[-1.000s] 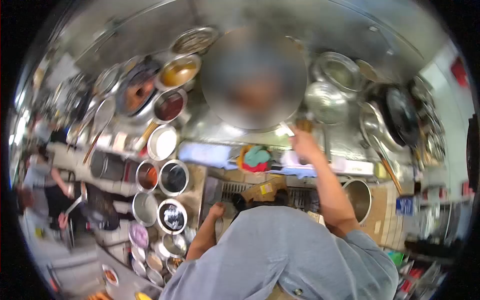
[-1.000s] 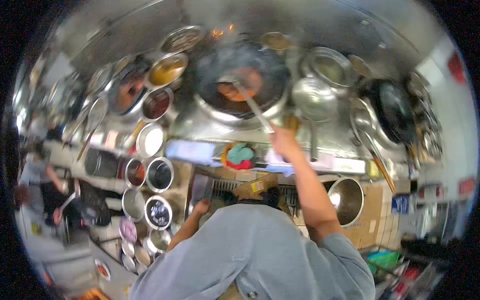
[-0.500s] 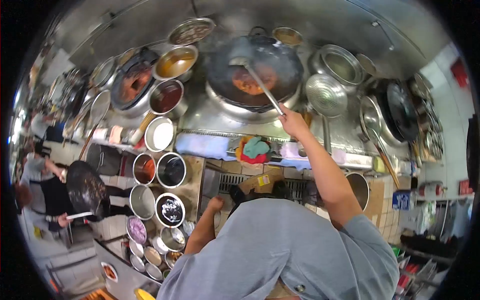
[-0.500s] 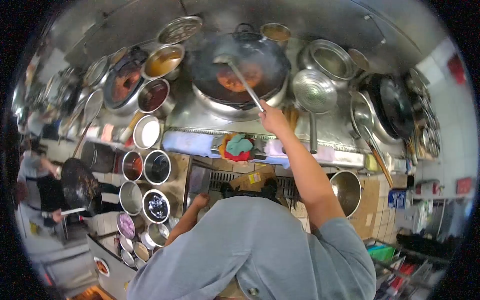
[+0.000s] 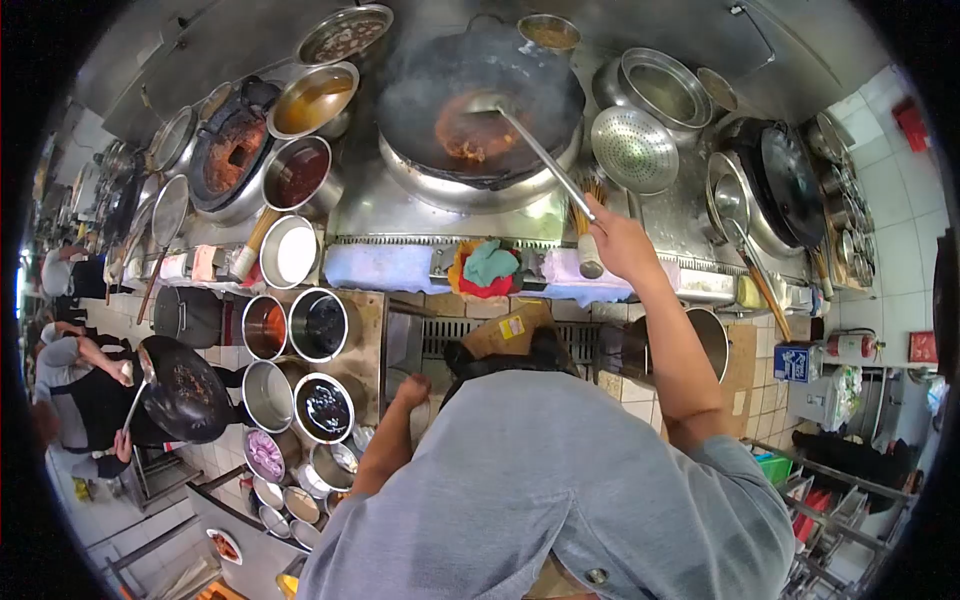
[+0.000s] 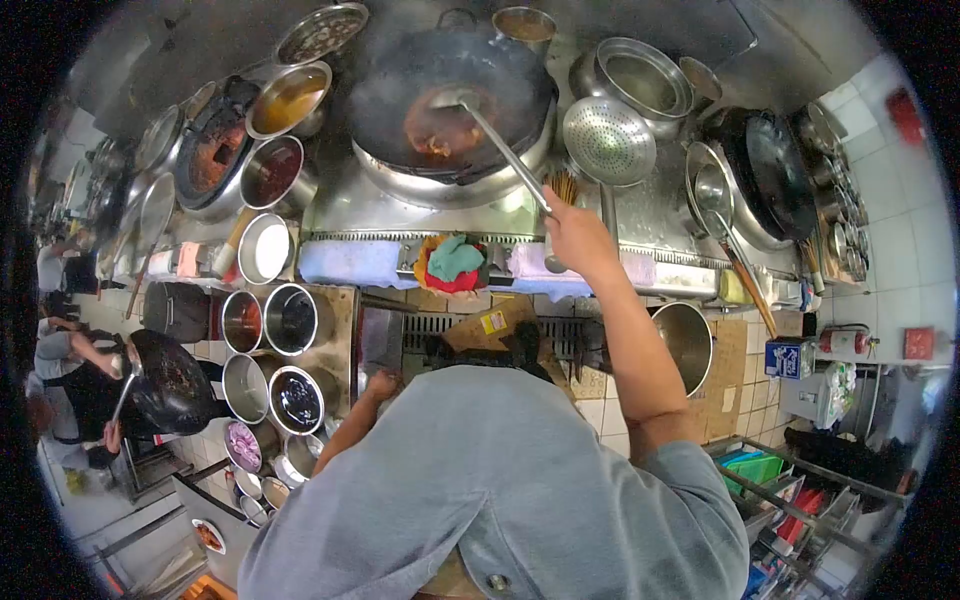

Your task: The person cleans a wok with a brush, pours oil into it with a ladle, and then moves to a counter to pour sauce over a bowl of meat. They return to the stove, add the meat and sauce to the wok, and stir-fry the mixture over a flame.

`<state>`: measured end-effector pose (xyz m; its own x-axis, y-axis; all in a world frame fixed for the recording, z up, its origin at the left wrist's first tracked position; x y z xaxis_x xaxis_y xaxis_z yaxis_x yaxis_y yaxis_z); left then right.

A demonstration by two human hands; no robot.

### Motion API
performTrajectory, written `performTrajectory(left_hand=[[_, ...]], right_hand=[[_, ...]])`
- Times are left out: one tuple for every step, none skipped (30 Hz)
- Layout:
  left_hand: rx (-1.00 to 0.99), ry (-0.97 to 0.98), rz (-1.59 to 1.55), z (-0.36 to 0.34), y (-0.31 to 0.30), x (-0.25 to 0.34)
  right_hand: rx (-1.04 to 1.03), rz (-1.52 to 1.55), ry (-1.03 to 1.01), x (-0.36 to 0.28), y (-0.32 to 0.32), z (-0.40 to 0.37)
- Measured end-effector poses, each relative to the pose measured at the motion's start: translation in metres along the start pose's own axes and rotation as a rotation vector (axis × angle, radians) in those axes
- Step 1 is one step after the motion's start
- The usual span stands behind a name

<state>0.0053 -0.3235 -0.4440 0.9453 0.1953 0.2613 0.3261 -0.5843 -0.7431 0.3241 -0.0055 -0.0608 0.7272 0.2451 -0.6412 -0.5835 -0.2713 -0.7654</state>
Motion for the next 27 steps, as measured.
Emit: performTrajectory(left_hand=[[0.084,0.075,0.175,0.000,-0.004,0.001],[0.138,-0.061,-0.108,0.014,0.011,-0.027],[0.135,-0.056,-0.106,0.029,0.021,-0.036],[0.086,-0.117,-0.292,0.042,0.032,-0.048],[0.026,-0.179,-0.476,0.041,0.038,-0.048],[0.007,-0.175,-0.472,0.038,0.038,-0.044],[-0.065,-0.192,-0.469,0.029,0.019,-0.030],[-0.123,-0.210,-0.472,0.025,0.007,-0.020],[-0.121,-0.212,-0.475,0.031,0.014,-0.022],[-0.063,-0.221,-0.639,0.042,0.027,-0.034],[0.002,-0.228,-0.804,0.044,0.022,-0.035],[0.005,-0.230,-0.807,0.041,0.021,-0.035],[0.037,-0.229,-0.768,0.025,-0.002,-0.022],[0.068,-0.226,-0.727,0.018,-0.018,-0.015],[0.070,-0.223,-0.723,0.018,-0.015,-0.017],[0.037,-0.255,-0.748,0.019,0.006,-0.028],[0.005,-0.286,-0.772,0.020,0.026,-0.038],[0.106,-0.253,-0.551,0.018,0.029,-0.045],[0.110,-0.250,-0.554,0.019,0.043,-0.054],[0.091,-0.161,-0.398,0.025,0.051,-0.058],[0.069,-0.075,-0.239,0.024,0.058,-0.058],[0.186,-0.022,-0.271,0.018,0.053,-0.056],[0.192,-0.024,-0.274,0.017,0.043,-0.054],[0.169,0.029,-0.318,0.013,0.036,-0.049],[0.136,0.081,-0.361,0.005,0.035,-0.042],[0.127,0.080,-0.360,0.002,0.039,-0.040],[0.090,-0.008,-0.340,0.004,0.043,-0.044]], right_hand=[[-0.006,0.002,0.007,-0.002,0.005,-0.003],[0.030,0.046,-0.021,-0.006,0.005,-0.007],[0.070,0.085,-0.052,-0.010,0.003,-0.009],[0.074,0.081,-0.047,-0.005,0.008,-0.001],[0.054,0.051,-0.065,0.001,0.019,0.009],[0.029,0.023,-0.078,0.008,0.030,0.012],[0.027,0.024,-0.064,0.004,0.030,0.010],[0.019,0.068,-0.027,-0.007,0.025,0.014],[0.010,0.114,0.007,-0.015,0.019,0.017],[0.005,0.117,0.008,-0.022,0.013,0.008],[0.009,0.113,-0.004,-0.027,0.005,-0.005],[0.015,0.107,-0.018,-0.030,0.001,-0.016],[0.014,0.106,-0.021,-0.028,-0.001,-0.026],[-0.002,0.136,-0.048,-0.029,-0.001,-0.035],[-0.015,0.167,-0.071,-0.030,0.000,-0.040],[-0.009,0.168,-0.069,-0.023,0.005,-0.034],[-0.026,0.213,-0.028,-0.010,0.017,-0.022],[-0.045,0.257,0.013,-0.002,0.026,-0.016],[-0.043,0.253,0.009,-0.004,0.026,-0.016],[0.002,0.295,0.009,-0.007,0.022,-0.013],[0.045,0.341,0.012,-0.009,0.020,-0.012],[0.053,0.322,0.069,-0.006,0.019,-0.015],[0.052,0.320,0.062,-0.005,0.022,-0.009],[0.103,0.205,0.067,0.002,0.024,-0.002],[0.150,0.091,0.082,0.010,0.027,0.000],[0.146,0.092,0.090,0.018,0.029,0.006],[0.153,0.132,0.044,0.022,0.026,0.019]])
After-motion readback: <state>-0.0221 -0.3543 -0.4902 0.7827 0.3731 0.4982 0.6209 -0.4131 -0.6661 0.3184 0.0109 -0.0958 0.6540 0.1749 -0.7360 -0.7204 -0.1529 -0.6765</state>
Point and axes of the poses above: each hand's wrist, its own z-axis towards the middle knuckle, its own y-axis out of the palm, x = y × z, the point moved 9 cm from there along z, towards the middle knuckle, and after that the axes turned 14 degrees about z, right-handed, at the moved point
